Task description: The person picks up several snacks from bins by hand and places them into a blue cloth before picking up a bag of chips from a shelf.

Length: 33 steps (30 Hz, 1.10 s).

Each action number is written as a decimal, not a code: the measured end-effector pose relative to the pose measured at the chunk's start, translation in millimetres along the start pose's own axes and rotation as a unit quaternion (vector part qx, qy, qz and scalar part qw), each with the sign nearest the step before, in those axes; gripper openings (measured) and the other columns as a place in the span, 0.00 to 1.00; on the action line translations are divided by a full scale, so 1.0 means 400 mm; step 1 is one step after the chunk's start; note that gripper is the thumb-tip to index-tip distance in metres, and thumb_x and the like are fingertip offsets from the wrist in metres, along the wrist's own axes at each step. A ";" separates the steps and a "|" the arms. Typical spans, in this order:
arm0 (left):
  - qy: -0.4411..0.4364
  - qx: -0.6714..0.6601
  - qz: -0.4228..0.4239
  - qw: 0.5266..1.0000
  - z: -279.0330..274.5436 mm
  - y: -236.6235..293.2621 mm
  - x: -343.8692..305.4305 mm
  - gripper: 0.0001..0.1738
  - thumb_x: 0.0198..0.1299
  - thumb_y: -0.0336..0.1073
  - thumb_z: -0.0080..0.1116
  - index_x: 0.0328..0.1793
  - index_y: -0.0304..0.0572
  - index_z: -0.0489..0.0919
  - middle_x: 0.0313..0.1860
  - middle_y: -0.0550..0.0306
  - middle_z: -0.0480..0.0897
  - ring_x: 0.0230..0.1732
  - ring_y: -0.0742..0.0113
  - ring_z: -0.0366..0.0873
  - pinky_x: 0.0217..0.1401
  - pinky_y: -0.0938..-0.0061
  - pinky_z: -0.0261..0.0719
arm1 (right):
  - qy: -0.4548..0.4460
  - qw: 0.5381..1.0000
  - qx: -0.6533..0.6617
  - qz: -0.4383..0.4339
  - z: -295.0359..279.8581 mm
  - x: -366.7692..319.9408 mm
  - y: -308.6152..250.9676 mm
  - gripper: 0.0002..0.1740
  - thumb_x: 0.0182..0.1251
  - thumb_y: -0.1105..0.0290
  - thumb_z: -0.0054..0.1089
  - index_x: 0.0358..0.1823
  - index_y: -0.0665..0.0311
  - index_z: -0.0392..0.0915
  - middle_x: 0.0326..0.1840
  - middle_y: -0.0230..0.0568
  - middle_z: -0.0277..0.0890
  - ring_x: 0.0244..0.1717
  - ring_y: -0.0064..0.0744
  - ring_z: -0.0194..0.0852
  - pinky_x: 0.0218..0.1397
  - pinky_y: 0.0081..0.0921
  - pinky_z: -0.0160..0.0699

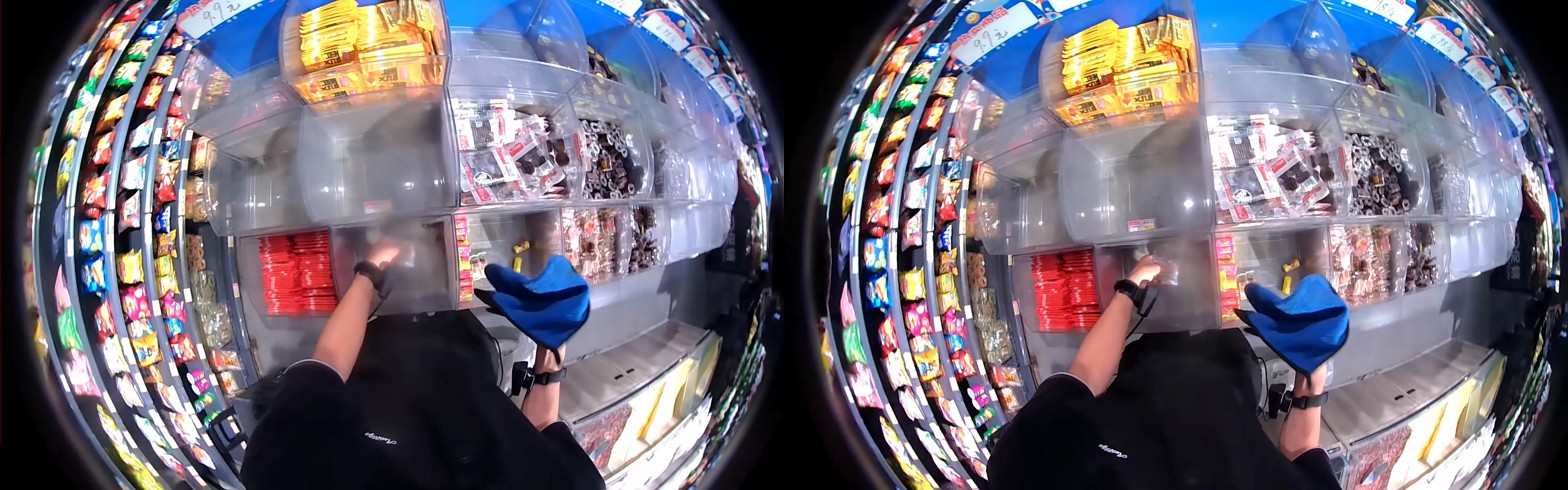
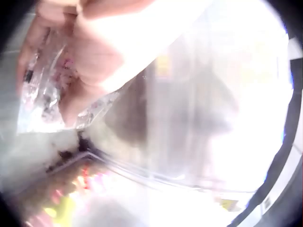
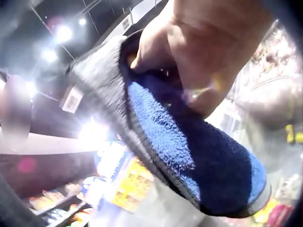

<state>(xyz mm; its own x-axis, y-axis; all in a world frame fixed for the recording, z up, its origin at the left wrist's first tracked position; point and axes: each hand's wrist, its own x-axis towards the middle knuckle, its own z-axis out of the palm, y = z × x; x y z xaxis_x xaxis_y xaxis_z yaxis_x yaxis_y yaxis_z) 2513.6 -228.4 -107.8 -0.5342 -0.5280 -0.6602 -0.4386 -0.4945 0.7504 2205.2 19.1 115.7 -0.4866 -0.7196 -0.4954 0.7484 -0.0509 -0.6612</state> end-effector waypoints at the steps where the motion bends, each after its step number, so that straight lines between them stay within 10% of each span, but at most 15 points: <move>1: -0.056 -0.081 0.009 0.995 0.017 0.098 -0.080 0.23 0.53 0.36 0.68 0.55 0.39 0.78 0.47 0.58 0.83 0.45 0.70 0.81 0.44 0.74 0.81 | -0.017 1.000 -0.011 -0.009 0.002 -0.002 -0.011 0.27 0.56 0.76 0.65 0.60 0.67 0.71 0.55 0.39 0.76 0.52 0.27 0.75 0.58 0.28 0.74; 8: -0.113 -0.109 0.089 0.984 0.136 0.408 -0.431 0.29 0.53 0.24 0.67 0.62 0.37 0.71 0.52 0.60 0.79 0.51 0.74 0.76 0.55 0.75 0.76 | -0.157 0.984 -0.084 -0.007 0.109 0.044 -0.027 0.34 0.51 0.73 0.71 0.62 0.66 0.69 0.57 0.39 0.74 0.55 0.27 0.73 0.60 0.30 0.72; 15: 0.042 -0.180 0.235 0.954 0.269 0.528 -0.661 0.25 0.56 0.25 0.65 0.60 0.37 0.73 0.53 0.57 0.80 0.54 0.68 0.78 0.58 0.73 0.77 | -0.336 0.928 -0.159 0.027 0.273 0.003 0.012 0.40 0.46 0.69 0.76 0.63 0.65 0.67 0.58 0.38 0.72 0.57 0.28 0.71 0.62 0.31 0.71; 20: 0.154 0.049 0.304 0.939 0.300 0.542 -0.711 0.17 0.53 0.22 0.63 0.50 0.32 0.78 0.44 0.60 0.80 0.41 0.75 0.76 0.45 0.79 0.74 | -0.427 0.879 -0.207 0.035 0.328 -0.085 0.060 0.45 0.42 0.67 0.80 0.64 0.64 0.66 0.60 0.38 0.71 0.59 0.28 0.70 0.63 0.32 0.70; 23: 0.177 0.099 0.323 0.925 0.280 0.536 -0.758 0.16 0.52 0.20 0.62 0.49 0.32 0.79 0.41 0.59 0.81 0.39 0.74 0.76 0.43 0.78 0.74 | -0.322 0.900 -0.283 -0.084 0.401 -0.140 0.070 0.45 0.40 0.68 0.81 0.63 0.64 0.67 0.57 0.38 0.72 0.55 0.28 0.72 0.60 0.32 0.73; 25: 0.143 0.092 0.350 0.921 0.258 0.518 -0.783 0.18 0.50 0.21 0.64 0.50 0.34 0.78 0.39 0.55 0.82 0.39 0.68 0.79 0.43 0.75 0.76 | -0.275 0.832 -0.394 -0.278 0.431 -0.145 0.091 0.39 0.43 0.66 0.79 0.59 0.66 0.70 0.51 0.38 0.76 0.50 0.28 0.75 0.57 0.27 0.74; 27: 0.081 0.091 0.367 0.922 0.223 0.498 -0.811 0.21 0.50 0.24 0.66 0.53 0.36 0.77 0.42 0.46 0.83 0.42 0.55 0.83 0.48 0.71 0.78 | -0.242 0.880 -0.333 -0.235 0.453 -0.151 0.120 0.28 0.52 0.68 0.69 0.55 0.68 0.71 0.46 0.37 0.77 0.46 0.27 0.76 0.52 0.26 0.74; 33: 0.011 -0.134 0.373 0.918 0.166 0.431 -0.869 0.24 0.54 0.24 0.68 0.58 0.35 0.75 0.50 0.53 0.82 0.51 0.70 0.79 0.53 0.73 0.78 | -0.239 0.936 -0.186 -0.181 0.554 -0.229 0.174 0.14 0.61 0.71 0.58 0.47 0.70 0.74 0.42 0.36 0.76 0.43 0.26 0.74 0.48 0.23 0.73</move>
<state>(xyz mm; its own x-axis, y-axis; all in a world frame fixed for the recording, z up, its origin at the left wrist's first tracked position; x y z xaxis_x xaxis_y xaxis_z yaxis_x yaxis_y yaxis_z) 2575.6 -84.3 253.2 -0.5975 -0.8013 0.0305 0.2378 -0.1408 0.9611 2401.7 -71.9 240.1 -0.3543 -0.9339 0.0478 0.3220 -0.1698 -0.9314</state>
